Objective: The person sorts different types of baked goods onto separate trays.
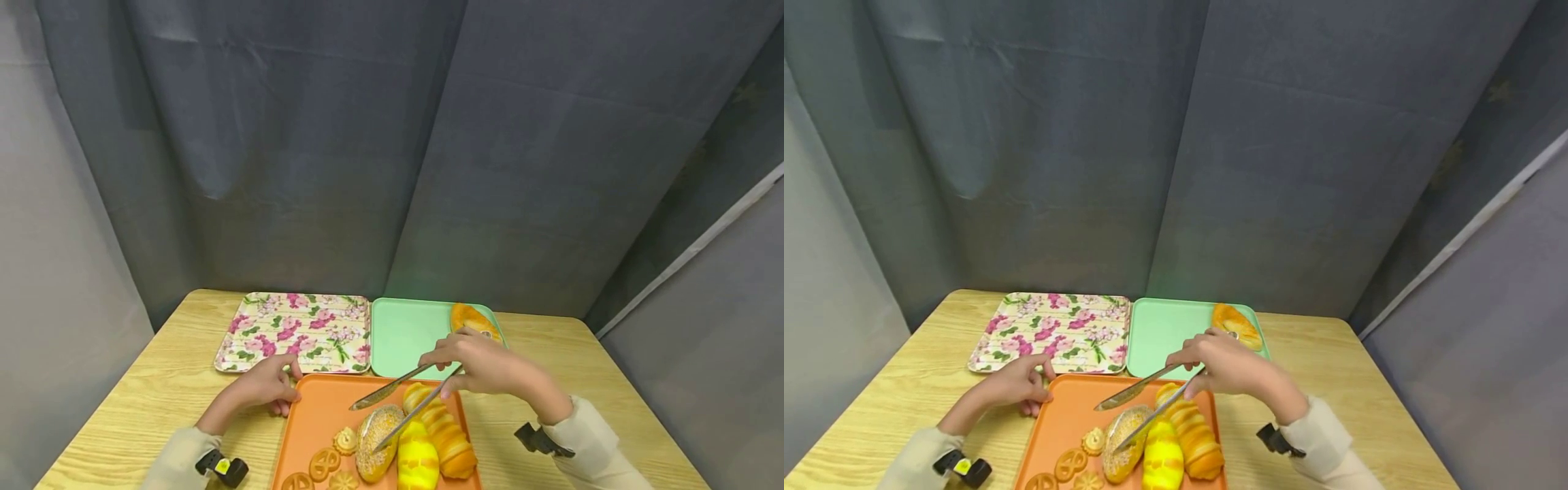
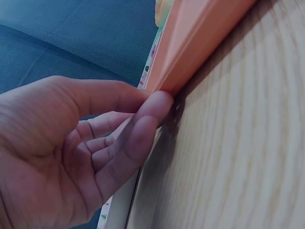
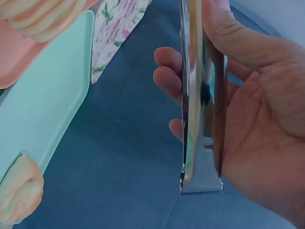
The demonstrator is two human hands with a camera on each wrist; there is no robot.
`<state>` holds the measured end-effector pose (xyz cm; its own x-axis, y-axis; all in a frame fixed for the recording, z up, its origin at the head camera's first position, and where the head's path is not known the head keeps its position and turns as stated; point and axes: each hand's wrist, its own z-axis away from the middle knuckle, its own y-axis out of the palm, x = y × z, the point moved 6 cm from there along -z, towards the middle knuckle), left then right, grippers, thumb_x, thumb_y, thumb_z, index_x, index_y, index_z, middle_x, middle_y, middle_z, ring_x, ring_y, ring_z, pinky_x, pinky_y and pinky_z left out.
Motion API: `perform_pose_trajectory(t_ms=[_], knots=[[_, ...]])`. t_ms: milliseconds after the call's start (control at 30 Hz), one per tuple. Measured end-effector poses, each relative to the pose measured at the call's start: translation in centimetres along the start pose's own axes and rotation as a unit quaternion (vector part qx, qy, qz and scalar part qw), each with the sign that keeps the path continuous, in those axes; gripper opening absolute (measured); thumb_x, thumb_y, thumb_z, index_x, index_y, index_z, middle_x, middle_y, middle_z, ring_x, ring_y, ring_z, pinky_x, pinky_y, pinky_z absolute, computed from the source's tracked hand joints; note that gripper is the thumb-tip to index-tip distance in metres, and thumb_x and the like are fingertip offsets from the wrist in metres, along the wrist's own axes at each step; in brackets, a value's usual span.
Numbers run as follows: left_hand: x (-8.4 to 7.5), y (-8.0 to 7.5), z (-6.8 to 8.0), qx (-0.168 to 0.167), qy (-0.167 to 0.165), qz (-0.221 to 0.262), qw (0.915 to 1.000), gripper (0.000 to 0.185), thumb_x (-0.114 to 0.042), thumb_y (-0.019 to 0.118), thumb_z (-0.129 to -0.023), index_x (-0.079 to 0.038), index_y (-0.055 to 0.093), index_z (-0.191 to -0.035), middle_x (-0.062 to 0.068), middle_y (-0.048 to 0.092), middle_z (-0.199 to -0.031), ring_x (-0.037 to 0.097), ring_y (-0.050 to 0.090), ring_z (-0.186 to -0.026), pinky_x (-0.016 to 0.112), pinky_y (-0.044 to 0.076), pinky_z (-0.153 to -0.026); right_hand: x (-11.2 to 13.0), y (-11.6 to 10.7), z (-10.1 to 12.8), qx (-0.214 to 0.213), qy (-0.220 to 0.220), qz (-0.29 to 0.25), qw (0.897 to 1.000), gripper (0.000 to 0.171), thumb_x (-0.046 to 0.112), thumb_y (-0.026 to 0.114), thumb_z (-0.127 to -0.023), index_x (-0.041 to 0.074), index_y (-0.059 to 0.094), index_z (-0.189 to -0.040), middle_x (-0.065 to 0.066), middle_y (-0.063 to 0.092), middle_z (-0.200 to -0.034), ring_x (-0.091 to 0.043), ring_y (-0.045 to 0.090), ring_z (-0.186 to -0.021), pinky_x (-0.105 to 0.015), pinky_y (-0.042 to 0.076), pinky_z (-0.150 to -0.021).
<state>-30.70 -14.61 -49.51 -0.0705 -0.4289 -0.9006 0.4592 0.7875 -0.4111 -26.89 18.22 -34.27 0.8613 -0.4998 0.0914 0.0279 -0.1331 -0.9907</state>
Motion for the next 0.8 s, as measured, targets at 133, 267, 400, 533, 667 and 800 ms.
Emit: perform_pose_trajectory(t_ms=[133,267,400,533,667,800], knots=[[0.0,0.0,0.0,0.001,-0.005,0.000,1.0000,0.027,0.000,0.074,-0.087,0.004,0.053,-0.104,0.011,0.067,-0.059,0.016,0.065,-0.048,0.032,0.056,-0.048,0.5,0.1,-0.2,0.017,0.008,0.013,1.000,0.056,0.051,0.071,-0.075,0.021,0.074,-0.123,0.012,0.070,-0.095,-0.006,0.060,-0.086,-0.039,0.045,-0.089],[-0.1,0.0,0.0,0.000,-0.005,-0.001,1.0000,0.027,0.000,0.074,-0.087,0.005,0.053,-0.104,0.012,0.068,-0.060,0.016,0.065,-0.048,0.032,0.056,-0.048,0.5,0.2,-0.5,0.018,0.015,0.024,0.999,0.058,0.055,0.067,-0.074,0.023,0.074,-0.122,0.013,0.072,-0.100,-0.007,0.055,-0.084,-0.042,0.044,-0.091],[-0.1,0.0,0.1,-0.002,-0.005,-0.003,1.0000,0.026,0.000,0.074,-0.088,0.005,0.053,-0.103,0.011,0.067,-0.060,0.017,0.065,-0.048,0.032,0.056,-0.048,0.5,0.4,-0.9,0.024,0.020,0.028,0.999,0.058,0.056,0.066,-0.076,0.023,0.074,-0.123,0.013,0.071,-0.101,-0.005,0.051,-0.084,-0.044,0.042,-0.092],[0.0,0.0,0.1,-0.001,-0.007,-0.001,1.0000,0.026,0.000,0.074,-0.088,0.005,0.053,-0.104,0.011,0.067,-0.060,0.018,0.066,-0.049,0.033,0.056,-0.049,0.6,0.7,-1.5,0.043,0.033,0.033,0.998,0.057,0.051,0.069,-0.075,0.024,0.073,-0.124,0.012,0.070,-0.100,-0.006,0.047,-0.083,-0.041,0.039,-0.090],[0.0,0.0,0.0,0.001,-0.009,0.001,1.0000,0.026,-0.001,0.074,-0.088,0.004,0.053,-0.104,0.011,0.067,-0.060,0.018,0.066,-0.049,0.033,0.056,-0.049,0.8,0.9,-2.0,0.057,0.038,0.050,0.996,0.054,0.042,0.077,-0.073,0.026,0.073,-0.124,0.011,0.068,-0.099,-0.007,0.043,-0.082,-0.038,0.037,-0.087],[0.2,0.1,-0.1,0.002,-0.009,0.001,1.0000,0.026,-0.001,0.074,-0.088,0.004,0.053,-0.104,0.010,0.067,-0.059,0.018,0.066,-0.049,0.033,0.056,-0.048,1.1,1.0,-2.3,0.042,0.018,0.083,0.996,0.049,0.041,0.077,-0.073,0.026,0.074,-0.119,0.010,0.066,-0.092,-0.009,0.041,-0.079,-0.035,0.037,-0.083]])
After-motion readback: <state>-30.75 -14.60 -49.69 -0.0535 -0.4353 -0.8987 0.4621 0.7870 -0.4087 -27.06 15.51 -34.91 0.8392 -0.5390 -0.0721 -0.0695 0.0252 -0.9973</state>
